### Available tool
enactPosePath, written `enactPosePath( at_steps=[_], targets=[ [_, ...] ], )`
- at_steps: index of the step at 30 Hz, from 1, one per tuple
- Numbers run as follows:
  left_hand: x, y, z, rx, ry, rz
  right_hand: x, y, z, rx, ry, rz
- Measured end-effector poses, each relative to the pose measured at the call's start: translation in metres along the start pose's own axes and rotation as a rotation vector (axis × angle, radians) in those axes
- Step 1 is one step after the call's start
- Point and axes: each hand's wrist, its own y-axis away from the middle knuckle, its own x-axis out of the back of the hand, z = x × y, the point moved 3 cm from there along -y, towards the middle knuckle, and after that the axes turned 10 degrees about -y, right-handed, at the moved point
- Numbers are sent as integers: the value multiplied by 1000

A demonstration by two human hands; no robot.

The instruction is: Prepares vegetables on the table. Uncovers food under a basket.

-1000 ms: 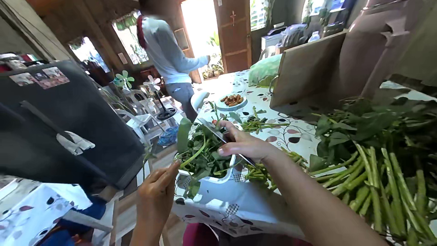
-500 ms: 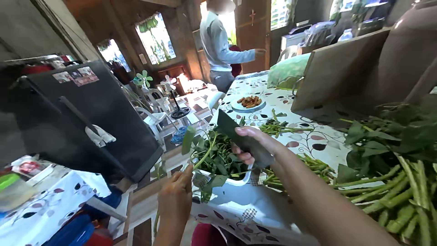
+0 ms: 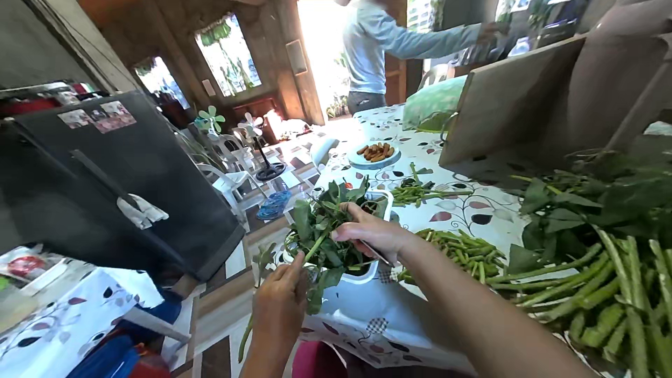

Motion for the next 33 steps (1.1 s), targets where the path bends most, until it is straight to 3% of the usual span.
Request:
enactPosePath(
  at_steps=[6, 11, 17, 20, 26, 30, 33],
  targets=[
    [-3, 3, 12, 36, -34, -32, -13, -16, 1, -81, 149, 168],
    [1, 3, 21, 52, -73, -55, -19, -21, 3, -94, 185, 172],
    [43, 8, 13, 95, -166, -73, 3, -16, 0, -84, 154, 212],
    [43, -1, 0, 114, -184, -70, 12, -8, -3, -113, 11, 56],
    [17, -8, 0, 65, -81, 18, 15, -6, 6, -75, -287, -454],
    [10, -9, 6, 25, -15, 9, 12, -7, 14, -104, -413, -597],
    [7, -13, 6, 14, 2, 10, 8, -5, 11, -35, -374, -551]
  ],
)
